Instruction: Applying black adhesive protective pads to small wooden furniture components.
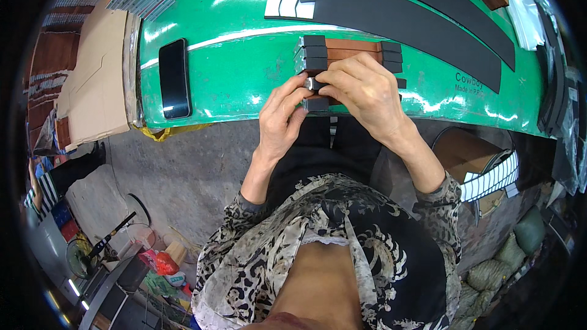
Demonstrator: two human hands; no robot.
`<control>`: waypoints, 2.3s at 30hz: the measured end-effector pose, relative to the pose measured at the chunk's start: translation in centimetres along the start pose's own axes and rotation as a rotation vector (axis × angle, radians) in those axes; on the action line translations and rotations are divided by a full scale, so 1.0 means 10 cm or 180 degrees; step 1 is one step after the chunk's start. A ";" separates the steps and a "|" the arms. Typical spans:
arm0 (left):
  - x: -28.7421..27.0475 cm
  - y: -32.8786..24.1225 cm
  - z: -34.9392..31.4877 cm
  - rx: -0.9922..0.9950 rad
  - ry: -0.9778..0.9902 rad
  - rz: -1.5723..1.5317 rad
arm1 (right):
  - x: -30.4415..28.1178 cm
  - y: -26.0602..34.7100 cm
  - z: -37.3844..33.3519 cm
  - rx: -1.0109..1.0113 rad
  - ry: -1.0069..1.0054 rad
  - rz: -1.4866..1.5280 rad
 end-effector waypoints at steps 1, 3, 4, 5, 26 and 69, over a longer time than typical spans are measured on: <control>0.00 0.00 0.00 0.0013 -0.0013 -0.0010 | 0.00 0.00 0.00 -0.0001 -0.0016 0.0010; 0.00 0.00 0.00 0.0030 -0.0019 -0.0021 | 0.01 0.00 0.00 -0.0002 -0.0018 0.0015; 0.00 0.00 0.00 0.0000 -0.0004 -0.0005 | 0.01 0.00 -0.01 -0.0004 -0.0021 0.0017; 0.01 0.00 0.00 -0.0023 0.0014 0.0004 | 0.01 -0.01 -0.02 0.0011 -0.0029 0.0010; 0.02 -0.03 -0.02 -0.0263 0.0271 0.0116 | -0.14 -0.25 -0.59 0.0537 -0.1084 0.0328; -0.30 0.18 0.41 -0.0218 0.0845 -0.0070 | 0.20 -0.77 -0.68 0.1395 0.0291 0.1956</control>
Point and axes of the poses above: each hand's wrist, its own z-axis towards the middle knuckle, its own x-axis out of the palm, y = z × x, the point moved 3 cm from there along z, towards the middle knuckle, and after that the axes turned 15 degrees about y, right-handed, at the moved point
